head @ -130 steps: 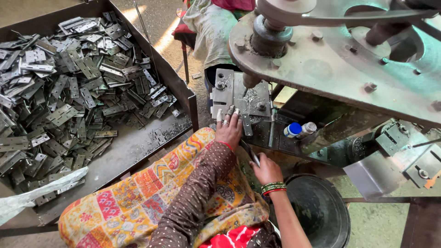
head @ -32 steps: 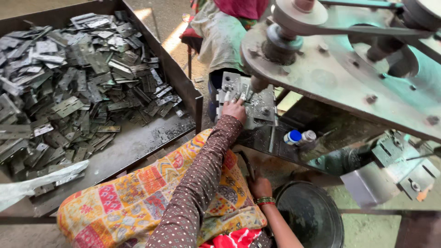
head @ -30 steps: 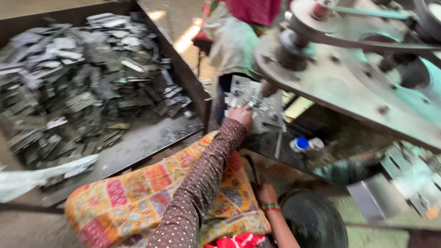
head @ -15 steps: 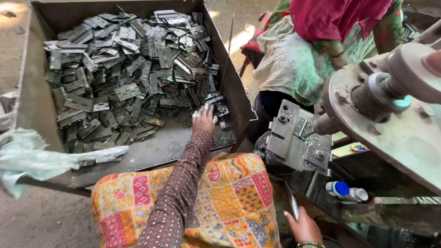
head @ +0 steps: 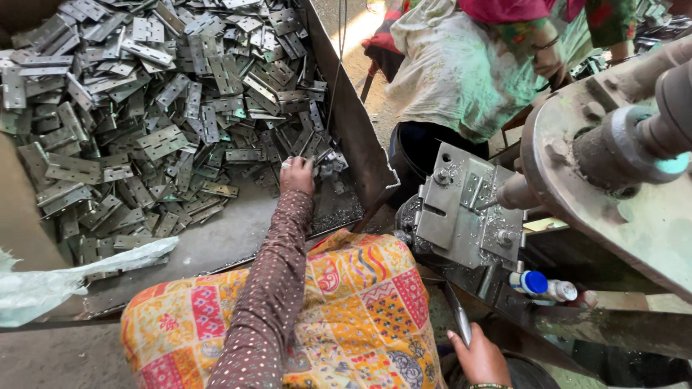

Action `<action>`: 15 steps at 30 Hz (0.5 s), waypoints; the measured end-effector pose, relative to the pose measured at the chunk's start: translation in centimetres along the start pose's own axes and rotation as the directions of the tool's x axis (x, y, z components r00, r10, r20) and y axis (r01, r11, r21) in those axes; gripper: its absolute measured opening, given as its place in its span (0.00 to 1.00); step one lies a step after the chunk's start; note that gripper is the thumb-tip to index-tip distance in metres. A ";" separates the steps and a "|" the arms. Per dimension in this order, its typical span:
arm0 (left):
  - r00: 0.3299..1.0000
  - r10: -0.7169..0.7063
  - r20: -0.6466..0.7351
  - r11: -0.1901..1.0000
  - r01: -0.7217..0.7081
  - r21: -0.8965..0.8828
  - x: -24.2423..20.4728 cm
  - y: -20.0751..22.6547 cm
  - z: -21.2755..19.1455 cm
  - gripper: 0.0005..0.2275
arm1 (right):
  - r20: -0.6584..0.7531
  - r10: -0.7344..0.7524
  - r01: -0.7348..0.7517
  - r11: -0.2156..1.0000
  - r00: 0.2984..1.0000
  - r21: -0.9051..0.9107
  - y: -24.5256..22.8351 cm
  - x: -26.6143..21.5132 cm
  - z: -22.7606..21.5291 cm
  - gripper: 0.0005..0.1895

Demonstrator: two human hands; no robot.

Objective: The person sits on the floor and repeatedly places small metal pieces into a press machine, activates the lever, and removes the processed pieces. The person handles the metal pieces one at a time and returns them to a nearby bin.

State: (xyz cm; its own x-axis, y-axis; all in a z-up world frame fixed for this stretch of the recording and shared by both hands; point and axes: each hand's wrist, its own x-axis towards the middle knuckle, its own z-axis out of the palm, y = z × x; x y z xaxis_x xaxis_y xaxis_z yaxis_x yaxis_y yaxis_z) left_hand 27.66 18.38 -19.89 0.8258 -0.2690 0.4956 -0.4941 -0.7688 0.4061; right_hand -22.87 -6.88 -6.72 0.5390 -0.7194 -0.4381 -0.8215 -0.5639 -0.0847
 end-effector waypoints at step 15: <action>0.840 0.509 -0.191 0.774 -0.543 -0.326 -5.0 23.9 -20.7 0.12 | -0.088 -0.135 0.140 0.989 0.987 0.054 -2.2 -2.8 -2.7 0.28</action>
State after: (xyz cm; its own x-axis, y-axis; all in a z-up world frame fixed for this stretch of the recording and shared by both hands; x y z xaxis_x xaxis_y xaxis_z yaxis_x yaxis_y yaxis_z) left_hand 6.06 13.39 3.23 0.3901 -0.5058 0.7694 -0.9194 -0.2601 0.2952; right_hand -22.05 -4.68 -2.91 0.6591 -0.6696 -0.3424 -0.7469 -0.6362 -0.1934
